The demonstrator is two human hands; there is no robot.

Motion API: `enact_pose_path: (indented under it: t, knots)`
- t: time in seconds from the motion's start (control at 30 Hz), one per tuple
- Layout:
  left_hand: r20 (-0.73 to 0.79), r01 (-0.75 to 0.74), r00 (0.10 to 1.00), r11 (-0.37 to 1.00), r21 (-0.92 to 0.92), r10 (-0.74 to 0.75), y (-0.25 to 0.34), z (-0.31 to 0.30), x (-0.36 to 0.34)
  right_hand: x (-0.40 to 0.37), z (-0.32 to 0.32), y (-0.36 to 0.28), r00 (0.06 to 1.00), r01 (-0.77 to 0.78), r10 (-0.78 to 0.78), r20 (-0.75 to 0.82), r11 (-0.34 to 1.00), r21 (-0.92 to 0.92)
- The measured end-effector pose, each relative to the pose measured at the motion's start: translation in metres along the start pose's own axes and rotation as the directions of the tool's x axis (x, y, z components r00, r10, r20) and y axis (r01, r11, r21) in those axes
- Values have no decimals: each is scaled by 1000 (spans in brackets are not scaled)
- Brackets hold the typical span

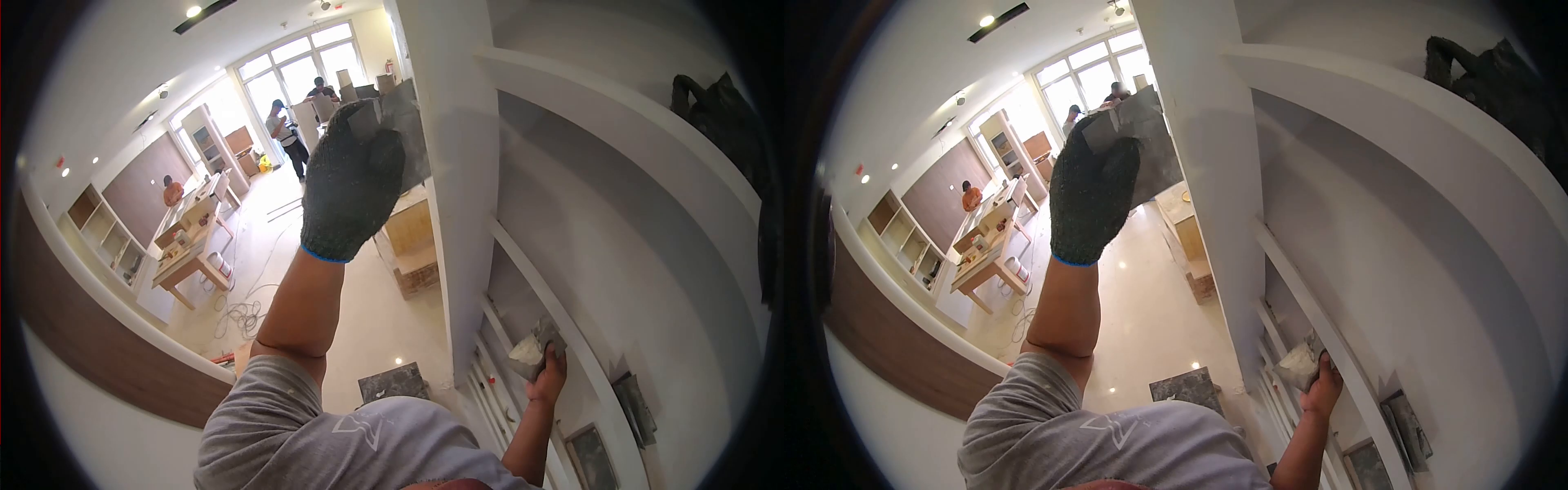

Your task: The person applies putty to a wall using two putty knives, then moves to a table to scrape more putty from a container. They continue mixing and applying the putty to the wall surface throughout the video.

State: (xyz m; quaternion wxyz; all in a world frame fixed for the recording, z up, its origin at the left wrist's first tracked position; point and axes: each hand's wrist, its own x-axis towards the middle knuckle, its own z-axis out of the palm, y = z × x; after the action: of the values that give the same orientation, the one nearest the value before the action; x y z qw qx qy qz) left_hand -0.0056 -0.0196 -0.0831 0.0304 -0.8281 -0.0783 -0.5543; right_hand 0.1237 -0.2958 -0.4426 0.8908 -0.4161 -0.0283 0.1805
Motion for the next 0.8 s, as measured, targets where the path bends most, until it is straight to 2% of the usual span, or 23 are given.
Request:
enact_pose_path:
  t: [0.1,0.17,0.27,0.37,0.4,0.47,0.57,0.67,0.7,0.77,0.8]
  knots:
    - [166,360,931,893,-269,-325,13,4,-3,-1,0,-3,1000,-29,29,-6,1000,-5]
    - [87,167,983,984,-65,-161,0,9,-10,-2,0,-4,998,-57,57,-1,998,11]
    - [84,-134,989,975,176,121,-11,-5,-13,-1,1,-1,999,-27,28,-38,999,22]
    - [186,-229,961,966,120,204,3,-23,-3,2,-4,5,1000,19,-20,16,997,71]
    - [296,-231,931,972,29,213,3,-30,3,4,-7,8,1000,21,-21,-2,998,57]
    - [397,-349,857,937,-20,328,3,-32,13,7,-14,13,999,23,-22,-32,999,26]
    - [452,-144,882,989,-15,135,-2,-21,14,2,-6,5,999,15,-17,33,999,40]
    - [520,-189,851,964,186,66,2,-21,24,3,-5,3,999,10,-13,47,999,47]
    - [466,-355,859,902,247,210,-2,-19,27,1,-3,1,998,2,-5,57,999,52]
    - [383,-621,781,681,388,493,-12,-17,33,-2,3,-4,997,-16,12,74,998,63]
    - [441,-601,787,697,391,431,-8,-24,38,-1,1,-2,997,-7,3,74,998,65]
